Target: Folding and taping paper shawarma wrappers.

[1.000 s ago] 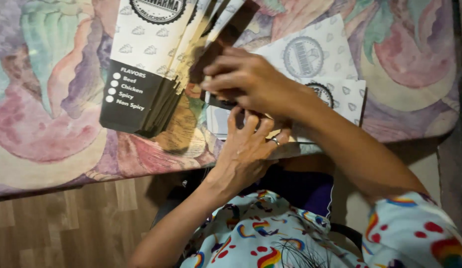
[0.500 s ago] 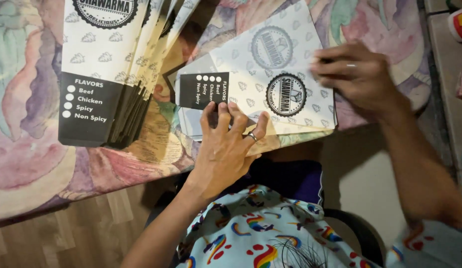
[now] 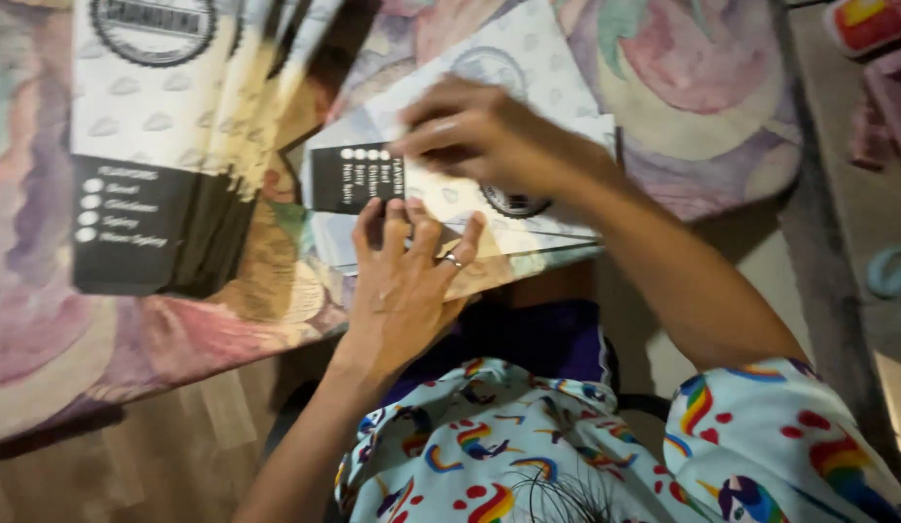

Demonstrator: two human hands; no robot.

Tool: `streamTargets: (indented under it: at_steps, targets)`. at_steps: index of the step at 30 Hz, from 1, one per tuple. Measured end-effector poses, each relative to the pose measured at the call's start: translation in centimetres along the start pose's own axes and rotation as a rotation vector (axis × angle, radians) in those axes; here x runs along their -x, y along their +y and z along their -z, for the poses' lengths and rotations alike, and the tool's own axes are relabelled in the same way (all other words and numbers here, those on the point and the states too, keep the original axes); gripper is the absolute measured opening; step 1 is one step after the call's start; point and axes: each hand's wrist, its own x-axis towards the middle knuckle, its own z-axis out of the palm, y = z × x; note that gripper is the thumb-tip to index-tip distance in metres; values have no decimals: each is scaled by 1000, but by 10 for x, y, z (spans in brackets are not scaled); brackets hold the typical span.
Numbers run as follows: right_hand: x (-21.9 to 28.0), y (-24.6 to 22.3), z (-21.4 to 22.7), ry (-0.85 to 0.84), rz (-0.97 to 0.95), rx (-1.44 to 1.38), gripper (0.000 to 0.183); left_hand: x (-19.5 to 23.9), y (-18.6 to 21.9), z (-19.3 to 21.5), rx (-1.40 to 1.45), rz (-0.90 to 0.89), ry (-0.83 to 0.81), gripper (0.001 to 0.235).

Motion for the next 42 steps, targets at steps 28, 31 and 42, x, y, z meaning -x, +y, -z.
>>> streamTargets:
  at_steps: [28,31,42]
  targets:
    - [-15,-17,0,-138,-335,18,37,1,2,0,13,35,55,57]
    - [74,-18,40,-15,-435,134,24,-2,-2,5,60,20,-27,79]
    - [46,-4,13,85,-220,210,33,2,-1,5,4,-9,-82,90]
